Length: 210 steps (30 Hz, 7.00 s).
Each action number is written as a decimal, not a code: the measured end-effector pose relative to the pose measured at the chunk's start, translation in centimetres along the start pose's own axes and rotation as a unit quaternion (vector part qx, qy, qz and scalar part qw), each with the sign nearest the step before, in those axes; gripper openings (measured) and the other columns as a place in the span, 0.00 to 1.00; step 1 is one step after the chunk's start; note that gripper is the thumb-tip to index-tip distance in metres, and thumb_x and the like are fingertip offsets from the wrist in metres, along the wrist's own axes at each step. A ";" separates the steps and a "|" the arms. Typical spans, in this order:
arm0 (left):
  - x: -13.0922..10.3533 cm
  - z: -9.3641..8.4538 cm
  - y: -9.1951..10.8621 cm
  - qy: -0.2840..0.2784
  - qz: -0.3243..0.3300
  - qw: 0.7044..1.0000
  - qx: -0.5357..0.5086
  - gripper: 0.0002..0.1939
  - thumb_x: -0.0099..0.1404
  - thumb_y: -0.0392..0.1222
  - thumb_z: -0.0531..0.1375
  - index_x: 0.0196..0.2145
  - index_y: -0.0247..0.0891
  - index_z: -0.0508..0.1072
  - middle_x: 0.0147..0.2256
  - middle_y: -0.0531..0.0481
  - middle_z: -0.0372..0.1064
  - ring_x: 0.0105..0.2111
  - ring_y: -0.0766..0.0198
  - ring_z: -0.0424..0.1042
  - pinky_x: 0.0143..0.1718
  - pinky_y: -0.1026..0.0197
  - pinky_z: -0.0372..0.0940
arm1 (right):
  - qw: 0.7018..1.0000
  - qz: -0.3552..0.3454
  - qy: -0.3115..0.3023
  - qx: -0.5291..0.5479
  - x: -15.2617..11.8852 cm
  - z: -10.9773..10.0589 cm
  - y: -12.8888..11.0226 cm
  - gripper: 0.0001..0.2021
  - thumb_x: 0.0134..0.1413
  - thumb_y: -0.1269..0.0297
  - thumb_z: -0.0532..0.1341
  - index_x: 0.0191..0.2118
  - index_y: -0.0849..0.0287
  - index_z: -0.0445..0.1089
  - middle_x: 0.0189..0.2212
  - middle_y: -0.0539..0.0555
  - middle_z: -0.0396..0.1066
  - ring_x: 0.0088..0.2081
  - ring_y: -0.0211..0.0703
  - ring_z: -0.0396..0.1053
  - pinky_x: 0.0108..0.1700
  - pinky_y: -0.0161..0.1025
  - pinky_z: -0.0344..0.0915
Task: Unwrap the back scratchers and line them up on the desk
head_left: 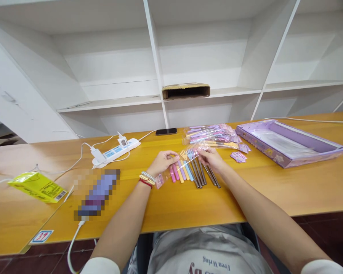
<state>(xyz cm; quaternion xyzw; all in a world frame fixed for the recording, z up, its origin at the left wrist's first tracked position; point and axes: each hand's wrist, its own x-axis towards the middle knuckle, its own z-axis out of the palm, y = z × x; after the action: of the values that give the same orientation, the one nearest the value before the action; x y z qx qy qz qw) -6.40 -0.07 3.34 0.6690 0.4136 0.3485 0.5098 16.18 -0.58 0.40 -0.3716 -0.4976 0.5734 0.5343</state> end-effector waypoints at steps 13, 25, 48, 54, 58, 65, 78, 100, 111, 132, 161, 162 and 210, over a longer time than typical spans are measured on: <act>-0.9 -2.2 0.2 -0.137 -0.061 0.980 -0.130 0.24 0.48 0.37 0.67 0.43 0.33 0.66 0.24 0.49 0.72 0.20 0.67 0.70 0.18 0.70 0.58 | 0.950 -0.074 0.238 0.187 1.0 -2.9 -1.3 0.10 0.39 0.61 0.63 0.26 0.59 0.63 0.13 0.43 0.58 0.13 0.28 0.52 0.13 0.28 0.43; 1.6 -0.9 -0.4 0.281 0.048 0.859 -0.426 0.07 0.53 0.29 0.60 0.29 0.35 0.65 0.22 0.55 0.68 0.23 0.69 0.71 0.27 0.65 0.68 | 0.972 -0.031 -0.128 0.195 -1.5 -2.5 -2.9 0.16 0.36 0.66 0.60 0.38 0.57 0.68 0.25 0.49 0.71 0.22 0.35 0.65 0.21 0.31 0.56; -0.1 3.2 -0.3 0.005 -0.063 0.988 -0.144 0.21 0.54 0.52 0.63 0.37 0.32 0.68 0.21 0.49 0.69 0.13 0.70 0.65 0.10 0.70 0.57 | 0.978 0.047 -0.180 -0.095 -1.4 2.3 0.2 0.11 0.43 0.62 0.63 0.33 0.62 0.69 0.18 0.47 0.67 0.13 0.26 0.50 0.15 0.27 0.44; 0.3 3.0 -1.4 0.025 -0.060 0.990 -0.125 0.18 0.55 0.54 0.61 0.27 0.34 0.68 0.17 0.51 0.66 0.12 0.68 0.65 0.10 0.69 0.56 | 0.965 -0.133 -0.067 -0.218 -1.5 2.1 0.6 0.17 0.41 0.66 0.63 0.41 0.59 0.63 0.30 0.48 0.68 0.21 0.29 0.58 0.24 0.30 0.55; 0.6 2.8 -2.0 0.033 -0.056 0.991 -0.114 0.16 0.54 0.51 0.62 0.22 0.35 0.66 0.15 0.53 0.63 0.12 0.69 0.64 0.10 0.70 0.54 | 0.899 -0.254 -0.051 -0.352 -1.9 1.8 0.1 0.12 0.45 0.67 0.61 0.39 0.58 0.65 0.30 0.49 0.65 0.22 0.30 0.55 0.27 0.32 0.55; 0.0 3.2 -1.1 -0.009 -0.076 0.996 -0.037 0.21 0.54 0.58 0.60 0.28 0.35 0.67 0.15 0.53 0.63 0.11 0.64 0.65 0.08 0.69 0.54 | 0.878 -0.254 -0.091 -0.395 -1.5 1.6 0.2 0.08 0.50 0.66 0.58 0.38 0.59 0.69 0.29 0.51 0.66 0.25 0.34 0.59 0.29 0.34 0.56; -0.6 3.3 -0.8 -0.077 -0.003 0.996 -0.043 0.27 0.50 0.45 0.66 0.47 0.35 0.68 0.33 0.45 0.73 0.15 0.70 0.67 0.10 0.71 0.56 | 0.896 -0.232 -0.033 -0.377 -1.2 1.2 0.2 0.04 0.48 0.65 0.61 0.31 0.58 0.68 0.21 0.47 0.62 0.22 0.33 0.56 0.27 0.33 0.53; 0.3 3.3 -0.5 -0.007 0.026 0.999 -0.018 0.12 0.47 0.35 0.65 0.32 0.32 0.72 0.30 0.47 0.72 0.27 0.67 0.70 0.28 0.66 0.63 | 0.999 0.000 0.010 -0.048 -0.5 1.4 0.0 0.07 0.31 0.68 0.69 0.18 0.61 0.69 0.16 0.47 0.66 0.18 0.28 0.55 0.20 0.29 0.49; 0.9 2.4 -1.6 0.034 0.019 0.999 0.008 0.11 0.48 0.36 0.63 0.33 0.32 0.71 0.28 0.49 0.70 0.26 0.68 0.68 0.27 0.66 0.61 | 0.994 -0.047 0.089 0.047 -0.2 -0.6 -1.8 0.10 0.33 0.65 0.68 0.21 0.61 0.66 0.13 0.46 0.60 0.15 0.29 0.54 0.16 0.28 0.42; 1.0 2.0 -1.2 0.117 0.045 0.988 -0.085 0.15 0.51 0.36 0.60 0.38 0.38 0.64 0.23 0.55 0.68 0.15 0.72 0.62 0.17 0.69 0.56 | 0.986 -0.014 0.124 -0.108 0.0 -0.3 -1.3 0.09 0.32 0.69 0.58 0.27 0.61 0.68 0.18 0.47 0.64 0.18 0.32 0.58 0.20 0.31 0.52; 0.6 2.4 -1.1 0.085 0.023 0.995 -0.036 0.13 0.51 0.36 0.59 0.36 0.37 0.64 0.23 0.54 0.69 0.15 0.72 0.61 0.16 0.69 0.55 | 0.704 0.211 0.344 -0.585 -0.8 -13.5 -3.8 0.18 0.36 0.63 0.59 0.37 0.62 0.74 0.37 0.67 0.71 0.40 0.58 0.70 0.36 0.46 0.64; 0.6 2.4 -1.1 0.084 0.023 0.996 -0.036 0.13 0.51 0.36 0.59 0.36 0.37 0.64 0.23 0.54 0.69 0.15 0.72 0.61 0.16 0.69 0.55 | 0.700 0.220 0.344 -0.586 -0.8 -13.7 -3.6 0.19 0.35 0.62 0.60 0.38 0.63 0.73 0.37 0.69 0.71 0.40 0.59 0.70 0.35 0.46 0.64; 0.2 3.4 -0.4 0.040 0.058 0.997 -0.038 0.16 0.51 0.43 0.64 0.36 0.33 0.68 0.23 0.53 0.68 0.21 0.68 0.69 0.26 0.65 0.64 | 0.968 -0.051 -0.121 -0.211 -1.0 1.8 0.0 0.13 0.41 0.56 0.64 0.25 0.62 0.65 0.18 0.48 0.66 0.19 0.30 0.56 0.22 0.30 0.51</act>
<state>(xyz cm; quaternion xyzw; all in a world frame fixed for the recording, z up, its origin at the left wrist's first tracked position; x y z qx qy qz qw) -3.39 -1.16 2.21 0.6572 0.3808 0.4195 0.4971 14.59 -1.87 0.74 -0.3778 -0.6871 0.4678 0.4079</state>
